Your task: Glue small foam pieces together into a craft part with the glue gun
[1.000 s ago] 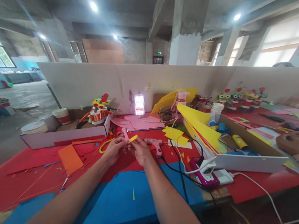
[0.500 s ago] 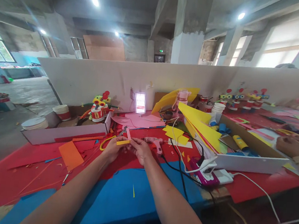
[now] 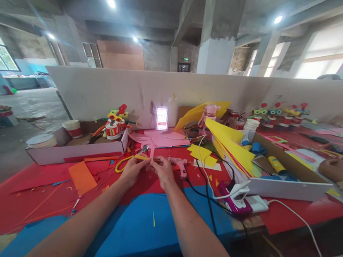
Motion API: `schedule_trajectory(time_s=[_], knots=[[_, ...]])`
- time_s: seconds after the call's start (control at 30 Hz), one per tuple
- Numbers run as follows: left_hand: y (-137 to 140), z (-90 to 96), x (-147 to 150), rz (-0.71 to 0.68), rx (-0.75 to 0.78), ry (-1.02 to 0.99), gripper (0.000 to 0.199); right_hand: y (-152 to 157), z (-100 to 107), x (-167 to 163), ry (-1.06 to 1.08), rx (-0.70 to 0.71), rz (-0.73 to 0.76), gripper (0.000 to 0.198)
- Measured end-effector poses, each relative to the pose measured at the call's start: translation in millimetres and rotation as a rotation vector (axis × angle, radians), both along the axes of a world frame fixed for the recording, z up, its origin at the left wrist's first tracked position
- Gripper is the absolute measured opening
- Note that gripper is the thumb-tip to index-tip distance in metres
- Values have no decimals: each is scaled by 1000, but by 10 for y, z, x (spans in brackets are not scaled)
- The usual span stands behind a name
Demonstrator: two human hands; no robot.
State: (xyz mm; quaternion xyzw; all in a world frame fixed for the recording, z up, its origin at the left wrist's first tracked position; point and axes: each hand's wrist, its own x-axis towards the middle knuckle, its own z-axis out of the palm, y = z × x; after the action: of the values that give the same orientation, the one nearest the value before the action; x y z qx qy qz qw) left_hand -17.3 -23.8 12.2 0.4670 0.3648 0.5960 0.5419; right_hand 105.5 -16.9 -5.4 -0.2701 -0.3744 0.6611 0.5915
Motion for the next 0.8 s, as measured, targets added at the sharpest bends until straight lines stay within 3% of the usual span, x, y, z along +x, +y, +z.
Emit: schedule_trajectory(time_s=[0.23, 0.5, 0.8], knots=[[18, -8, -17, 87, 66, 127, 28, 5, -3, 24, 3, -14, 33, 36], [4, -26, 5, 71, 4, 17, 29, 31, -29, -4, 13, -37, -31, 39], [63, -53, -47, 109, 51, 133, 28, 20, 11, 32, 54, -45, 21, 37]])
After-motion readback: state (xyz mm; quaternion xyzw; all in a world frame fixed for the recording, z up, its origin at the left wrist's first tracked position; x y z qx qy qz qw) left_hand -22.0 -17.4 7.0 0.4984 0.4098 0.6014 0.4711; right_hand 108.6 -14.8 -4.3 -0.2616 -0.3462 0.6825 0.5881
